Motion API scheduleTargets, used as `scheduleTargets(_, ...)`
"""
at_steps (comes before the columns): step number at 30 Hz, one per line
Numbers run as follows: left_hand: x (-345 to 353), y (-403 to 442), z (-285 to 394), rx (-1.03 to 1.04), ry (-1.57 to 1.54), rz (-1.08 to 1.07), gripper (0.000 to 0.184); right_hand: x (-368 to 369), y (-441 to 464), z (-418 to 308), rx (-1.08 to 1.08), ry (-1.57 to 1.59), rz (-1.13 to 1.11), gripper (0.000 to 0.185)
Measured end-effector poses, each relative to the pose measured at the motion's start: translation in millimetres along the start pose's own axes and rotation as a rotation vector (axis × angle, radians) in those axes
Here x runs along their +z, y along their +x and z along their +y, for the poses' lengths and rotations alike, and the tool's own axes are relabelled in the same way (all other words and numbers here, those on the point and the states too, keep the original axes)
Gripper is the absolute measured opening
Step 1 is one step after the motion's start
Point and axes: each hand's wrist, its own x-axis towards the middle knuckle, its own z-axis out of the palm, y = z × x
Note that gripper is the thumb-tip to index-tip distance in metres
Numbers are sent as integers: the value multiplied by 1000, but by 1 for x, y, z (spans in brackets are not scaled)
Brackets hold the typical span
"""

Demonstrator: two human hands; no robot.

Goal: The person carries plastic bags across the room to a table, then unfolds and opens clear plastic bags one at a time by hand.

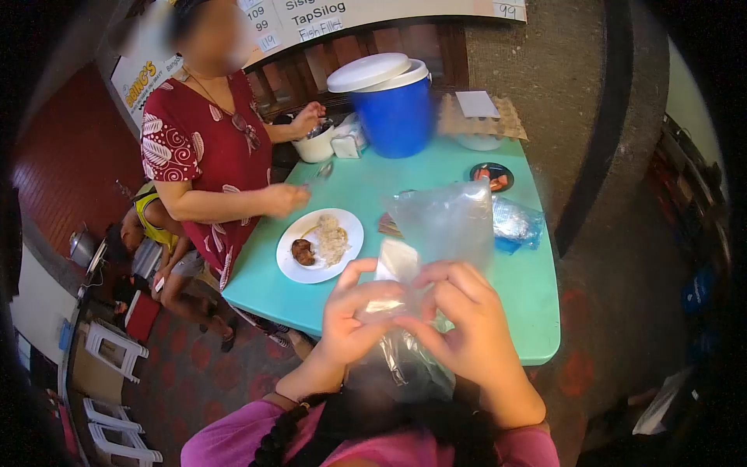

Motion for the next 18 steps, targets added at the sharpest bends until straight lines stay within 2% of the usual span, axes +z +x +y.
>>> scheduleTargets(1, 1, 0, -5, 0, 5, 4, 36, -1, -2, 3, -5, 11, -12, 30)
scheduleTargets(3, 2, 6, -13, 195, 115, -30, 25, -3, -2, 10, -28, 45, -25, 30)
scheduleTargets(4, 4, 5, -14, 193, 118, -27, 25, -4, -3, 13, -47, 76, -34, 29)
scheduleTargets(6, 2, 1, -10, -34, -11, -13, 24, -7, -7, 4, 8, 92, -41, 27)
scheduleTargets(8, 1, 5, -2, 4, 16, -34, 25, -12, -6, 1, 58, 107, -45, 24)
scheduleTargets(10, -1, 4, 1, 40, 39, -59, 25, -17, -3, 1, 4, -61, -20, 19)
scheduleTargets(12, -3, -2, 3, -118, -44, -81, 25, -16, -1, 7, -30, -113, 26, 19)
scheduleTargets(14, -9, 2, 11, -113, -4, -152, 24, -17, 0, 11, -62, -165, 71, 19)
scheduleTargets(16, -12, 4, 16, -110, 33, -224, 25, -20, 3, 11, -46, -166, 226, 19)
scheduleTargets(18, -13, 3, 14, 11, -7, -232, 26, -29, 5, 12, -47, -186, 225, 19)
